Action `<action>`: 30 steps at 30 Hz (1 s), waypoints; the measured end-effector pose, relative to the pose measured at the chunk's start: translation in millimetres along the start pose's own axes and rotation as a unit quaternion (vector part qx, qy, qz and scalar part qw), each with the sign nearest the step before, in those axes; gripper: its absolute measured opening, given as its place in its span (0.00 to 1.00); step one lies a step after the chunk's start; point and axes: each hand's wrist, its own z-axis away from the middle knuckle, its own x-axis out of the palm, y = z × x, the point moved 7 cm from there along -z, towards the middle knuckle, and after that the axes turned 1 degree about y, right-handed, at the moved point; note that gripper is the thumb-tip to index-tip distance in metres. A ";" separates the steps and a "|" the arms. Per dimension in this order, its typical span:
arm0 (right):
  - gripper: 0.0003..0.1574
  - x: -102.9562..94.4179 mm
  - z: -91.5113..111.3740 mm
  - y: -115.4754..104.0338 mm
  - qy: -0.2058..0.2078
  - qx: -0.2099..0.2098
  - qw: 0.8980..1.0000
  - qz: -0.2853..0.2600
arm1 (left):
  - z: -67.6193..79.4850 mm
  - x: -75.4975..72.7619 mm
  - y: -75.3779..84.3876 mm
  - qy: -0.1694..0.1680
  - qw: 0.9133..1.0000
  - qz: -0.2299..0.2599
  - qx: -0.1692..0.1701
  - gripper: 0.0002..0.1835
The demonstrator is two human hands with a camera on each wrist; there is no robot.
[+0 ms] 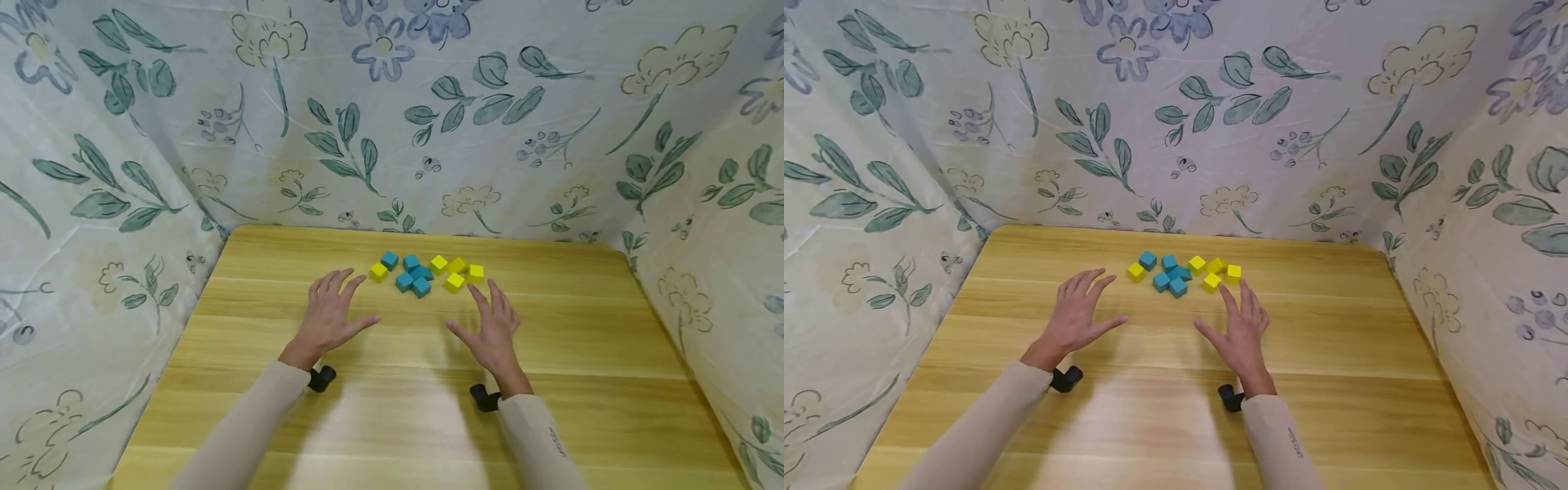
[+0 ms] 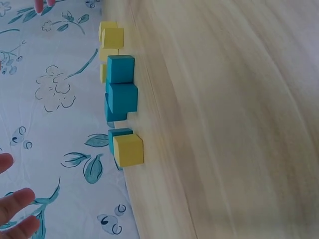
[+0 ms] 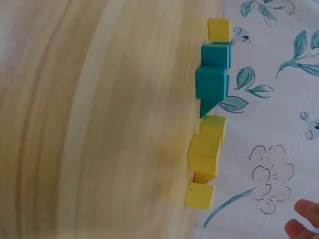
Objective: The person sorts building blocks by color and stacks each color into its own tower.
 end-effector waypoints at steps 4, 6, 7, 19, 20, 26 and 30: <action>0.48 6.3 -2.4 1.8 0.005 0.010 0.999 -0.030 | -3.4 5.6 3.4 0.011 1.000 0.017 -0.001 0.40; 0.47 9.5 -4.0 2.9 0.007 0.016 0.999 -0.042 | -6.0 9.3 5.2 0.016 1.000 0.025 -0.002 0.39; 0.47 11.1 -5.1 3.6 0.008 0.019 0.999 -0.050 | -7.5 11.6 5.9 0.017 0.999 0.030 -0.003 0.39; 0.40 39.7 -23.9 6.9 -0.006 0.047 0.991 -0.123 | -28.1 52.6 9.4 -0.046 0.985 0.150 -0.065 0.37; 0.39 42.9 -25.3 7.3 -0.012 0.054 0.990 -0.133 | -29.6 56.5 9.4 -0.053 0.982 0.165 -0.075 0.37; 0.35 63.7 -33.9 10.7 -0.050 0.080 0.984 -0.149 | -38.3 79.2 6.5 -0.082 0.964 0.217 -0.129 0.36; 0.34 76.0 -42.3 9.7 -0.072 0.075 0.986 -0.127 | -44.3 91.1 2.1 -0.085 0.953 0.243 -0.158 0.34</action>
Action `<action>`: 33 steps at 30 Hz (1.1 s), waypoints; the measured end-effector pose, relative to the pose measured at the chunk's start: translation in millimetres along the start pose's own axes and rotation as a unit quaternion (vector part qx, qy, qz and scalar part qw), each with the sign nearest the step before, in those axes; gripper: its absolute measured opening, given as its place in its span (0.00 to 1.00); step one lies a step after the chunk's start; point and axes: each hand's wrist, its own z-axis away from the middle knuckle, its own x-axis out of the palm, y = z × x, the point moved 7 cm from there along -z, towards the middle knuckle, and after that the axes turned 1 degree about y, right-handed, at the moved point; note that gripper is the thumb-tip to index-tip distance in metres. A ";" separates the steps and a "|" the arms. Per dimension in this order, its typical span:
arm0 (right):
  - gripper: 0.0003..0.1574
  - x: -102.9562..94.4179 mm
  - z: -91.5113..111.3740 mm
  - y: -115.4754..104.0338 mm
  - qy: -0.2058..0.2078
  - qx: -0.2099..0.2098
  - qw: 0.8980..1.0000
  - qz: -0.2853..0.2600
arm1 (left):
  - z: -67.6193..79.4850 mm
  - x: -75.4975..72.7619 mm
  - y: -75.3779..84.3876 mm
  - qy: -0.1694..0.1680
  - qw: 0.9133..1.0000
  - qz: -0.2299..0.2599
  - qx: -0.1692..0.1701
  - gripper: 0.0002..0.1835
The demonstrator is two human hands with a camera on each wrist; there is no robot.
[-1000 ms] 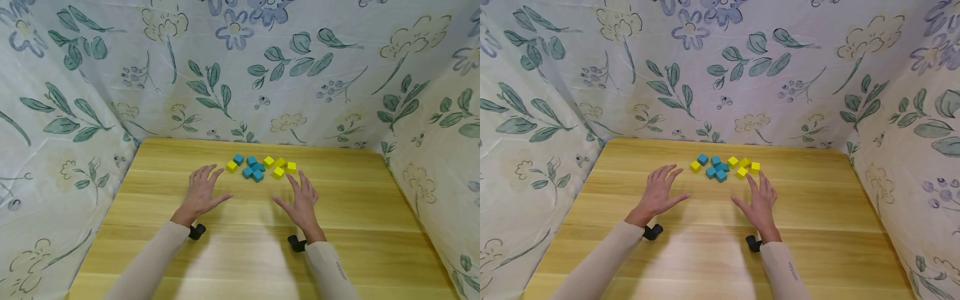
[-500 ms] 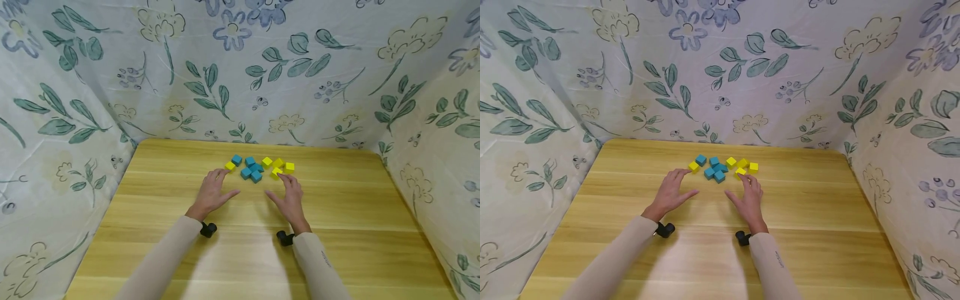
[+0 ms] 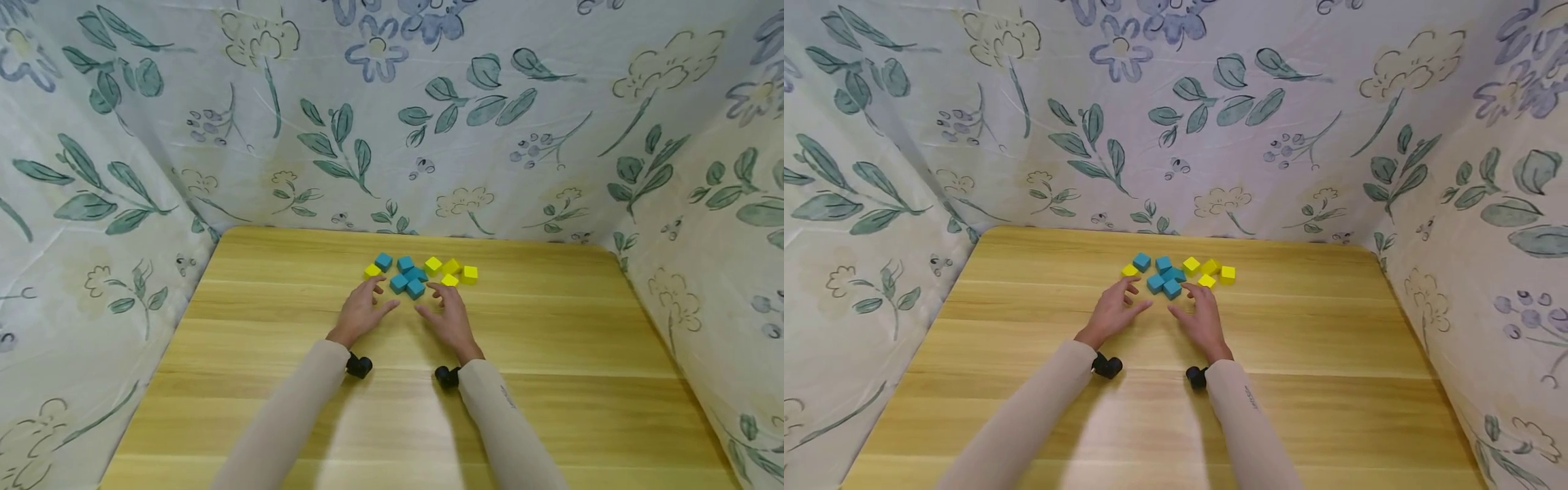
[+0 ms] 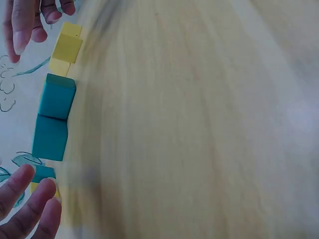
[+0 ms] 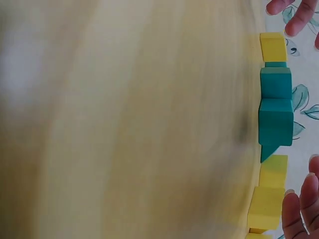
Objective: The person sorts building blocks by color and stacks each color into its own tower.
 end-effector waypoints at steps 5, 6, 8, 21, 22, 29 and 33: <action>0.32 8.0 -13.7 -3.5 -0.009 -0.012 1.000 0.005 | -11.9 9.3 -7.6 -0.001 0.999 0.029 -0.021 0.32; 0.31 9.0 -16.3 -4.4 -0.007 -0.016 1.000 0.007 | -13.9 10.5 -9.0 0.000 0.999 0.035 -0.021 0.32; 0.30 10.4 -21.5 -6.1 0.000 -0.024 1.000 0.016 | -17.5 12.9 -11.4 0.003 0.999 0.041 -0.024 0.32; 0.27 21.6 -54.9 -13.4 -0.013 -0.070 0.985 0.158 | -35.6 26.3 -16.2 0.013 0.999 0.039 -0.024 0.28; 0.27 22.3 -56.9 -13.9 -0.017 -0.071 0.984 0.160 | -36.4 26.6 -16.2 0.016 0.999 0.034 -0.022 0.27; 0.24 29.1 -66.3 -16.5 -0.044 -0.075 0.979 0.182 | -38.0 28.4 -15.2 0.030 0.999 0.005 -0.029 0.25; 0.24 33.4 -67.6 -16.1 -0.050 -0.075 0.976 0.198 | -37.7 27.9 -13.9 0.037 0.998 -0.010 -0.041 0.25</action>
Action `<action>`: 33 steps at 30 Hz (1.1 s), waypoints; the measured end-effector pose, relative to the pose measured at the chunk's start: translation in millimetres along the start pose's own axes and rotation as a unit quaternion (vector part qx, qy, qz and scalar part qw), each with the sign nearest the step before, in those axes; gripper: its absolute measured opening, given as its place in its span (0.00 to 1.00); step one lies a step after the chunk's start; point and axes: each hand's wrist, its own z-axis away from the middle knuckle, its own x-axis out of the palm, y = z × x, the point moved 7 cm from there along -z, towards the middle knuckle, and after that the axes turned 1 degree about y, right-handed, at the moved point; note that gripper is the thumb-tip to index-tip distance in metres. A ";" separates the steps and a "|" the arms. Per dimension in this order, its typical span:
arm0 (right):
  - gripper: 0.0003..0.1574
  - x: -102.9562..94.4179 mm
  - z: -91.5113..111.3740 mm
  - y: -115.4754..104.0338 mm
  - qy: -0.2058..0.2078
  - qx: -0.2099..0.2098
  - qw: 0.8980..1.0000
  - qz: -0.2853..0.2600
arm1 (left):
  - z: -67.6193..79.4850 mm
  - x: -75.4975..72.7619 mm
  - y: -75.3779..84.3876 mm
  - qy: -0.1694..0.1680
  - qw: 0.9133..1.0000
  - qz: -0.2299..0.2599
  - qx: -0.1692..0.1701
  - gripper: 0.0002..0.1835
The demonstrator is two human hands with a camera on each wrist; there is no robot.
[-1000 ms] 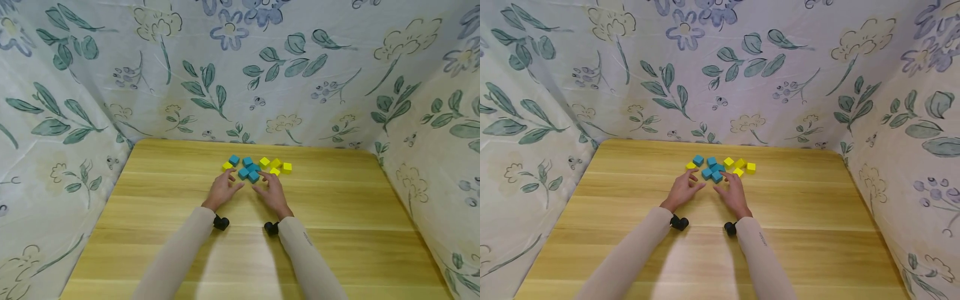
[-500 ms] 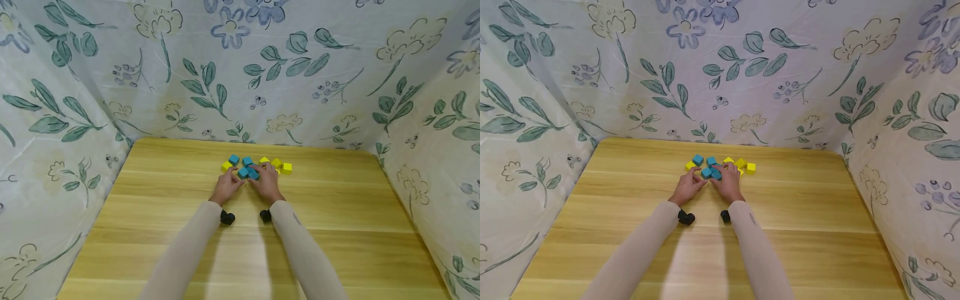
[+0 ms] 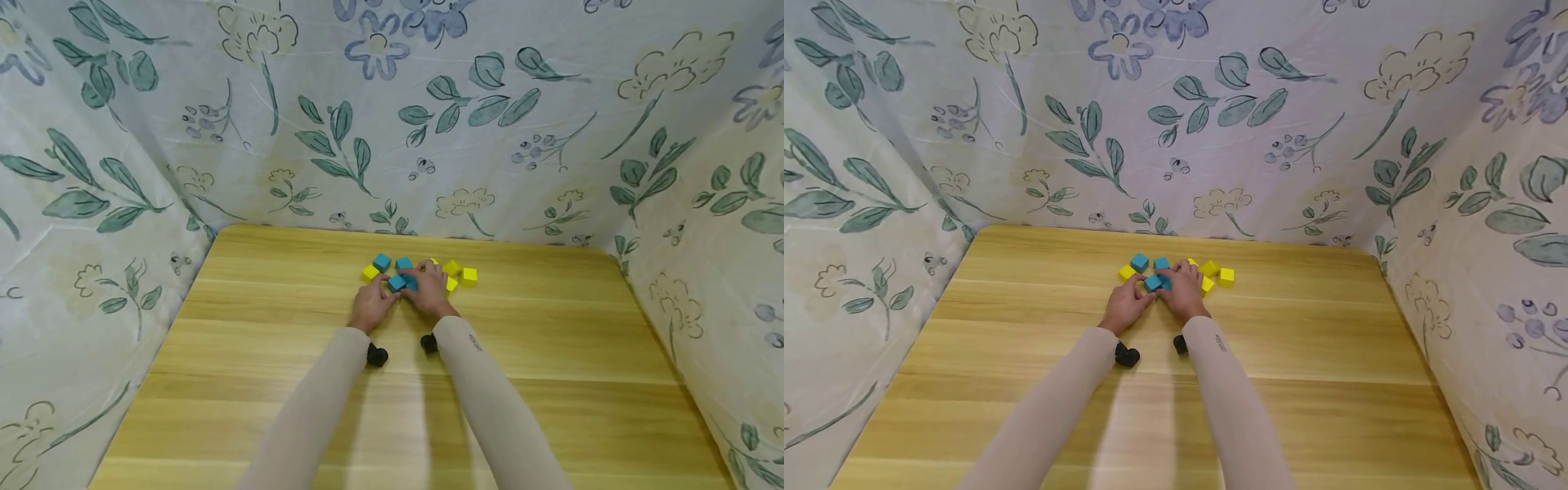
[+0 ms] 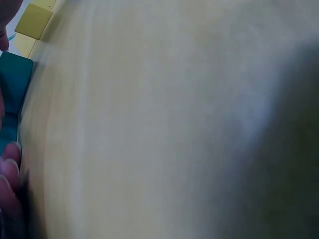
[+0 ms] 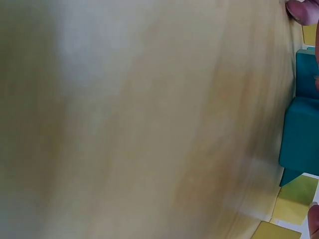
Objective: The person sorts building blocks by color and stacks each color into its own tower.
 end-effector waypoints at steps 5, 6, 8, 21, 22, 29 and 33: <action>0.24 2.7 0.5 0.4 -0.004 0.006 1.000 0.010 | 0.8 -2.6 2.8 0.011 1.000 -0.010 0.011 0.23; 0.24 2.6 0.7 0.3 -0.003 0.007 1.000 0.010 | 0.8 -2.7 2.6 0.014 1.000 -0.009 0.017 0.23; 0.24 2.5 1.2 0.3 -0.004 0.008 1.000 0.009 | 1.2 -2.7 2.0 0.017 0.999 -0.003 0.031 0.22; 0.22 1.8 11.6 -3.7 0.007 -0.006 0.999 -0.037 | 13.3 -4.9 -6.4 0.004 0.994 0.063 0.087 0.19; 0.21 1.8 13.4 -4.4 0.006 -0.007 0.999 -0.042 | 14.9 -4.5 -7.7 -0.003 0.994 0.069 0.087 0.19; 0.20 0.7 30.4 -11.5 0.008 -0.013 0.996 -0.085 | 28.6 -5.8 -11.1 -0.044 0.988 0.096 0.111 0.20; 0.19 5.5 42.0 -18.1 -0.008 -0.017 0.991 -0.135 | 40.5 -13.4 -13.6 -0.052 0.987 0.074 0.135 0.20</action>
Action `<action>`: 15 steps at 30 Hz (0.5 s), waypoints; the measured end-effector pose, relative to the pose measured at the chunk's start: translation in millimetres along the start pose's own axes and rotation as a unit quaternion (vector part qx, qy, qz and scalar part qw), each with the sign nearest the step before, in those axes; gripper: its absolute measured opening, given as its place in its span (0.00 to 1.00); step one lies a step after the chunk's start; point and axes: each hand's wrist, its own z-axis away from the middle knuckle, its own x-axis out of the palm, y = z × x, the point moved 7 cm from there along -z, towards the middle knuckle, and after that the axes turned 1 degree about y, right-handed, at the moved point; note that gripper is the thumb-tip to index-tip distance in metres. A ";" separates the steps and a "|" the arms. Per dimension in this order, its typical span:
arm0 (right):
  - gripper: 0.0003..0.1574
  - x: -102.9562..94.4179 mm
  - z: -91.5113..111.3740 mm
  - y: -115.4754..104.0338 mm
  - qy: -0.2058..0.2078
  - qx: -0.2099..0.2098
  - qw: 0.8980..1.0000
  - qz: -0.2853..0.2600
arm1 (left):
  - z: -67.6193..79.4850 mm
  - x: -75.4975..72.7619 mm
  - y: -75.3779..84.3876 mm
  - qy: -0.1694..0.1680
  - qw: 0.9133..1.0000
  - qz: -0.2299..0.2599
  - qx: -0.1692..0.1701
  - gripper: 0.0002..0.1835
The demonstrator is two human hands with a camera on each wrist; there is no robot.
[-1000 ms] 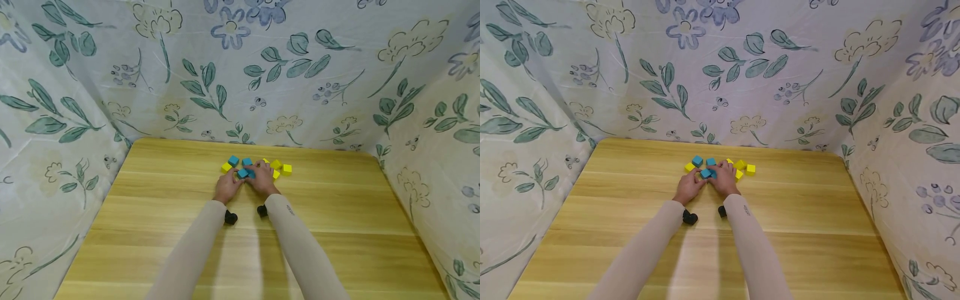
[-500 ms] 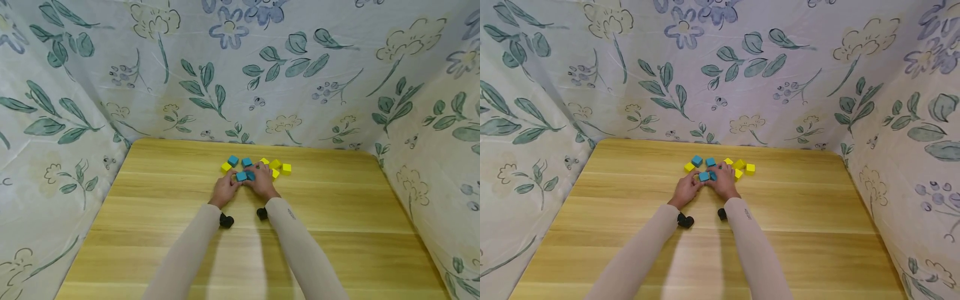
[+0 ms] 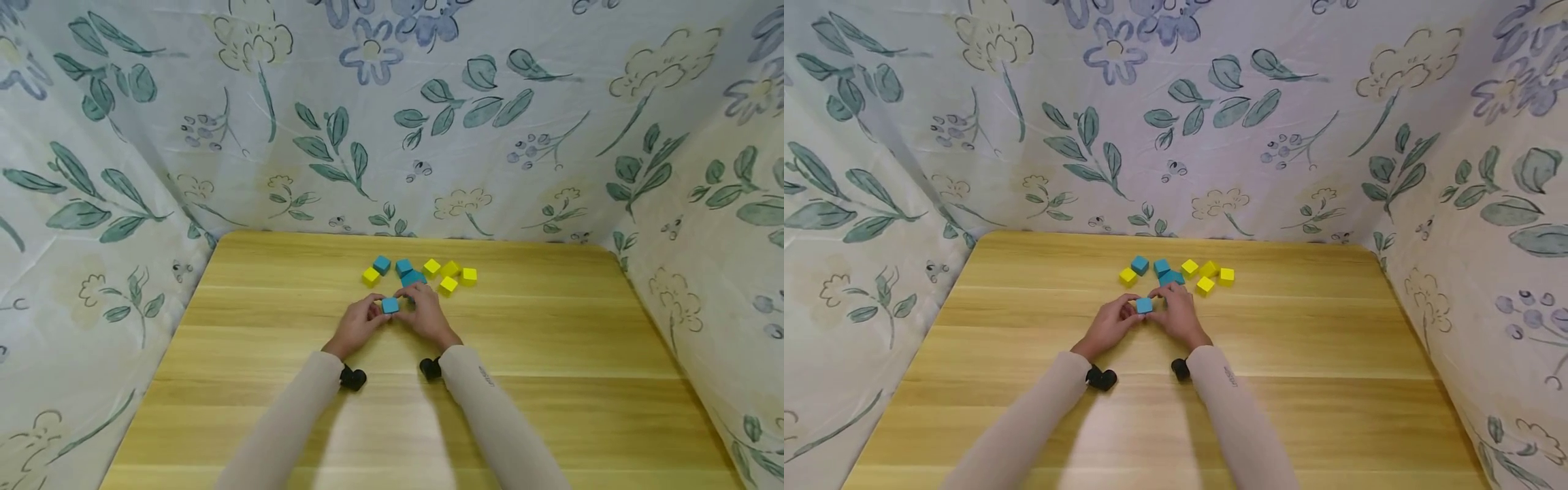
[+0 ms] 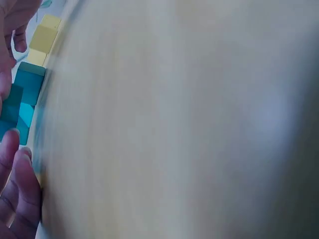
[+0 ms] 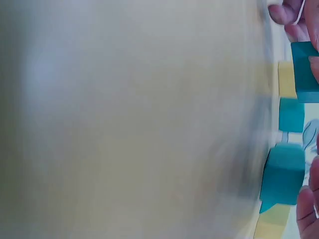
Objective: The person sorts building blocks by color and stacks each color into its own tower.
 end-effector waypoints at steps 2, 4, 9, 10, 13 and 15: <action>0.19 5.8 5.7 -2.3 -0.016 0.002 0.999 -0.029 | 8.0 -4.0 1.1 -0.008 1.000 -0.004 0.007 0.21; 0.19 12.1 11.0 -5.2 -0.029 0.003 0.998 -0.055 | 16.4 -8.8 2.4 -0.013 1.000 -0.004 0.014 0.21; 0.18 26.5 21.9 -14.6 -0.050 0.013 0.993 -0.108 | 34.1 -20.3 1.6 -0.019 1.000 -0.015 0.014 0.20; 0.18 29.0 23.7 -17.3 -0.054 0.014 0.992 -0.115 | 37.2 -22.4 0.4 -0.020 1.000 -0.015 0.012 0.20; 0.17 36.6 28.3 -25.6 -0.067 0.016 0.989 -0.128 | 46.3 -28.3 -4.3 -0.022 1.000 -0.013 0.002 0.19; 0.17 42.4 30.6 -29.0 -0.074 0.020 0.988 -0.134 | 52.1 -32.4 -7.0 -0.021 1.000 -0.004 -0.004 0.20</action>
